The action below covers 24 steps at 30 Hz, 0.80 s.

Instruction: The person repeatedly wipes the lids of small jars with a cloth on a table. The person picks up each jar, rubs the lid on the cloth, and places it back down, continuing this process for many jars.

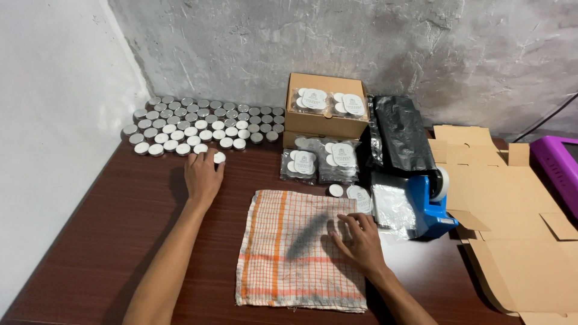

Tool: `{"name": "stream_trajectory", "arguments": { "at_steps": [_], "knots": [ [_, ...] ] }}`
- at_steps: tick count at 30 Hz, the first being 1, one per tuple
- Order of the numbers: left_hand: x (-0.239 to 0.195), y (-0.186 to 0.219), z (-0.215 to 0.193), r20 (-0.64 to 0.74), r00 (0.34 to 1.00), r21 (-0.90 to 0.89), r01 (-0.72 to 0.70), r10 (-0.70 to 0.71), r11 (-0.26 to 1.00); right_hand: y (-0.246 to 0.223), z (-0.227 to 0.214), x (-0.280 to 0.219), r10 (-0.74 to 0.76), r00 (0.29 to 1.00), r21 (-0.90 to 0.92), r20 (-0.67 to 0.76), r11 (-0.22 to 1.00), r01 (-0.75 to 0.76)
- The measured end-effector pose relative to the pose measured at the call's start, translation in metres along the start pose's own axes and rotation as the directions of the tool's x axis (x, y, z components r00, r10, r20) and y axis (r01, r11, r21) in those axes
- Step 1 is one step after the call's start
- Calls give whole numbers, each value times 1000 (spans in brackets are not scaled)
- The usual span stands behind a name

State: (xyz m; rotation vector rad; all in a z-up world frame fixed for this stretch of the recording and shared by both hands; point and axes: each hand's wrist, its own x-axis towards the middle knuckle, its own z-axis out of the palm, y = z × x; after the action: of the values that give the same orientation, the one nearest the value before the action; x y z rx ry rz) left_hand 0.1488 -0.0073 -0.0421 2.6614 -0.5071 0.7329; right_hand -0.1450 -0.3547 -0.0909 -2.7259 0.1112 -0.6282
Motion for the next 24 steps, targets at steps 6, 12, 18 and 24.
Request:
{"name": "stream_trajectory", "arguments": {
  "at_steps": [6,12,18,24],
  "knots": [
    [-61,74,-58,316,939,-452,273,-133,849,-27,-20,4,-102,990,42,-93,993,107],
    [-121,116,-50,217,911,-622,-148,350,769,-14,8,0,-131,987,5,-88,991,132],
    [-111,103,-86,286,858,-623,-172,427,763,-22,1,2,-194,976,-66,-100,980,188],
    [-101,83,-102,523,656,-501,-281,545,819,-86,0,33,-210,977,209,42,958,196]
  ]
}}
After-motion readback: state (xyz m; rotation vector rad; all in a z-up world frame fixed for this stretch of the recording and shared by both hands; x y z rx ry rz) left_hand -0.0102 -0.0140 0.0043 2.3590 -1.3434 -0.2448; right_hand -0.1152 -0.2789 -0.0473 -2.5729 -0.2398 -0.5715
